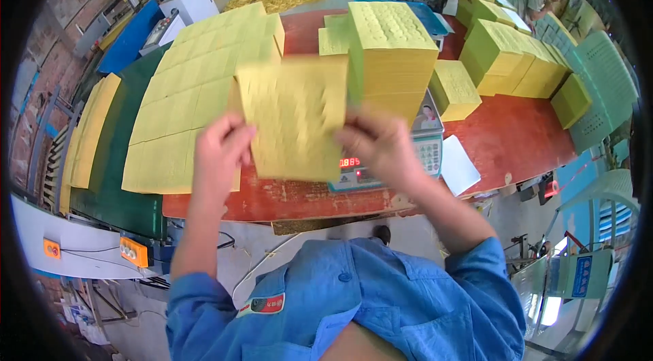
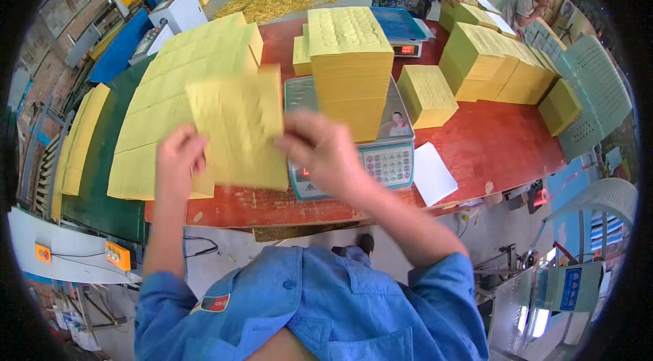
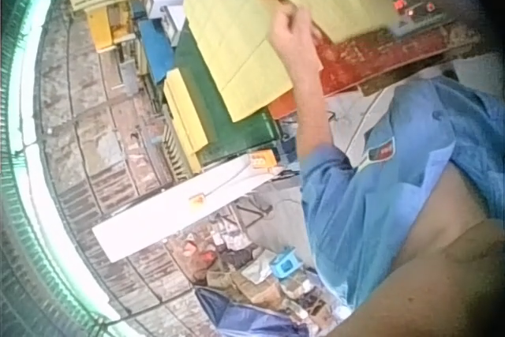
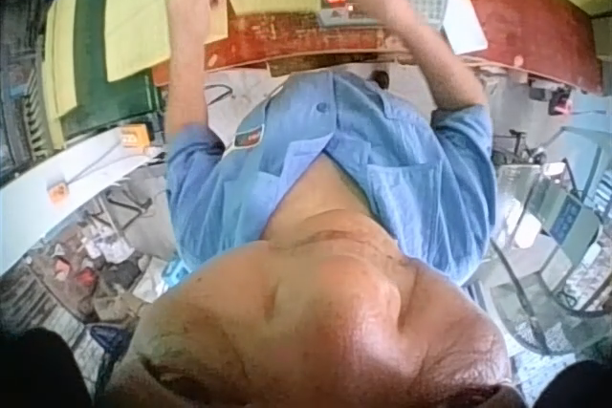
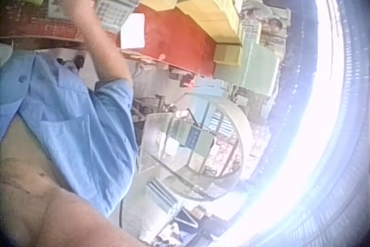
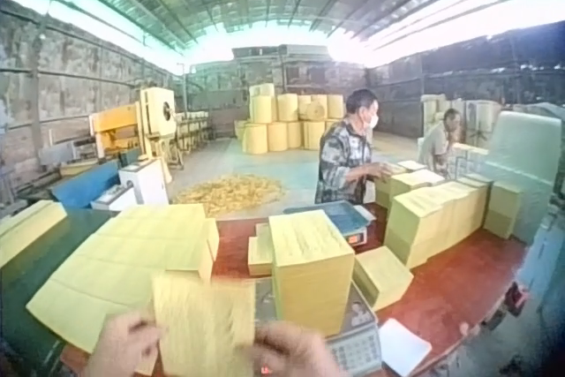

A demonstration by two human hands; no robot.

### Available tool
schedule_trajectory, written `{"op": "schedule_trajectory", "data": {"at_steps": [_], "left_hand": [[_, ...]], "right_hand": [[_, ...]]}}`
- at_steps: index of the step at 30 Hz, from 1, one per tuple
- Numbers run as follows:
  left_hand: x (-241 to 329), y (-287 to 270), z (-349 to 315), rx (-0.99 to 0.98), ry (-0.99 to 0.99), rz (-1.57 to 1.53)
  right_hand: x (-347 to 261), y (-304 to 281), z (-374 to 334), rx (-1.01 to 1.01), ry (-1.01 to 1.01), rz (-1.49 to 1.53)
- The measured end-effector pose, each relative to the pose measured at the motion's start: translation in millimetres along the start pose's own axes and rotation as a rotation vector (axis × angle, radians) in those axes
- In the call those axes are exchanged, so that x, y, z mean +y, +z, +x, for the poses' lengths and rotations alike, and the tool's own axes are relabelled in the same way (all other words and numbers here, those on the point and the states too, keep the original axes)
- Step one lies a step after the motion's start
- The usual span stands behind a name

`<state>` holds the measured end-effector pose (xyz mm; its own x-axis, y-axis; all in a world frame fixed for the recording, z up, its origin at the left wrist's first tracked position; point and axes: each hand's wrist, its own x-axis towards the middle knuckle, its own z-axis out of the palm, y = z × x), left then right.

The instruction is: The person weighs stacks of yellow paper blocks on a digital scale and organizes them on a table.

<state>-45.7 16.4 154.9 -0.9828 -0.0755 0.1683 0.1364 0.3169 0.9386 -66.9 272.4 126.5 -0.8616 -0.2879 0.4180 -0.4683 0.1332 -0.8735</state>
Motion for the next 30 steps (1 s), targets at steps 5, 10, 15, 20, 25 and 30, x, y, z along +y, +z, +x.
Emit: {"op": "schedule_trajectory", "data": {"at_steps": [5,10,15,20,25,30], "left_hand": [[84,57,111,-0.189,0.129,-0.225],[80,110,178,-0.298,-0.015,-0.163],[68,129,186,-0.335,-0.106,-0.058],[70,136,181,-0.324,-0.132,-0.022],[67,139,179,-0.286,-0.129,0.004],[70,141,174,-0.267,-0.096,0.063]], "right_hand": [[-46,-109,92,0.197,-0.093,0.036],[4,-167,141,0.188,0.118,0.200],[30,-180,140,0.121,0.245,0.179],[38,-183,138,0.080,0.214,0.155],[39,-180,132,0.102,0.177,0.083],[48,-174,131,0.176,0.127,0.066]]}}
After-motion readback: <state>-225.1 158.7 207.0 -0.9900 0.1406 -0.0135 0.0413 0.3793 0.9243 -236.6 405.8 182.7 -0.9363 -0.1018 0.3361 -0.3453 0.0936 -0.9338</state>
